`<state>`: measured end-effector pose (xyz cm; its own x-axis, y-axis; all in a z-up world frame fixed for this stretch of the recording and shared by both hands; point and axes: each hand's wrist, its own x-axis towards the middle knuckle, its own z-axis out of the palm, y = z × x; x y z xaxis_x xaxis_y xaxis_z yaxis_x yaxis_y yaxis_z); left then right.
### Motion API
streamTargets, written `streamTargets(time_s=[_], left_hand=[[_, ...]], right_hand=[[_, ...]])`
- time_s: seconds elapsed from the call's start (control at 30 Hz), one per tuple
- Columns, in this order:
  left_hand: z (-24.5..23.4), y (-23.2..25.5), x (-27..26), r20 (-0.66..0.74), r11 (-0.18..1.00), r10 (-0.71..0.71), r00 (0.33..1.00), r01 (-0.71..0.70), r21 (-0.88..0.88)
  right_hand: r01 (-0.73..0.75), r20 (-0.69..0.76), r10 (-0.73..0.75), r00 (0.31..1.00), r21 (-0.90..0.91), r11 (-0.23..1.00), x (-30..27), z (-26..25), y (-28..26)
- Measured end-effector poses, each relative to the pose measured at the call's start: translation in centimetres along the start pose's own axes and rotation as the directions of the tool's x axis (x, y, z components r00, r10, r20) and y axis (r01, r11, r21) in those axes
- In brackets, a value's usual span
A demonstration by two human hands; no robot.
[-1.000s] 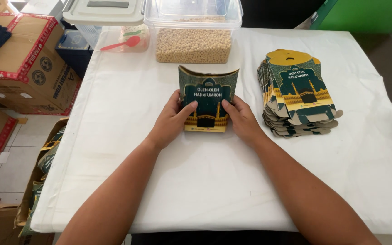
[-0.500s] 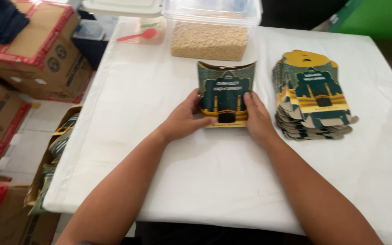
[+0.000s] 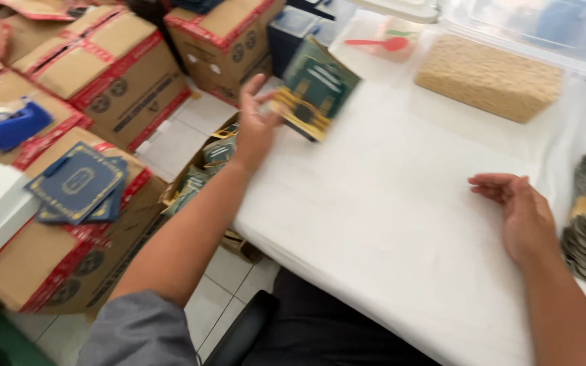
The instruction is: The person is folding flat-packed cardboard boxes into their final assembled shape.
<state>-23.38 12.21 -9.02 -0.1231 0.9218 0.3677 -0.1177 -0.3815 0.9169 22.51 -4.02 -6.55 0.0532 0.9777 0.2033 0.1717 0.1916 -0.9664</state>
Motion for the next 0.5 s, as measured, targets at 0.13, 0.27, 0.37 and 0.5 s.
streamTargets(time_s=[0.13,0.27,0.37,0.5], left_hand=[[-7.5,4.4,0.7,-0.405,0.985,-0.014,0.914,0.083,0.153],[-10.3,5.7,-0.8,-0.396,0.948,-0.227,0.890,0.294,0.119],[-13.0,2.1,-2.6,-0.361,0.799,-0.390,0.847,0.506,0.324],[-13.5,-0.6,-3.2,-0.455,0.666,-0.473,0.755,0.644,0.377]], right_hand=[[0.018,0.012,-0.017,1.000,-0.067,0.998,-0.2,0.8,-1.2],[-0.038,-0.020,0.035,0.999,-0.164,0.986,-0.5,1.2,-2.3],[-0.029,-0.001,0.029,1.000,-0.155,0.988,-0.4,0.9,-1.7],[-0.010,0.002,0.011,1.000,-0.185,0.983,-0.3,0.8,-1.6]])
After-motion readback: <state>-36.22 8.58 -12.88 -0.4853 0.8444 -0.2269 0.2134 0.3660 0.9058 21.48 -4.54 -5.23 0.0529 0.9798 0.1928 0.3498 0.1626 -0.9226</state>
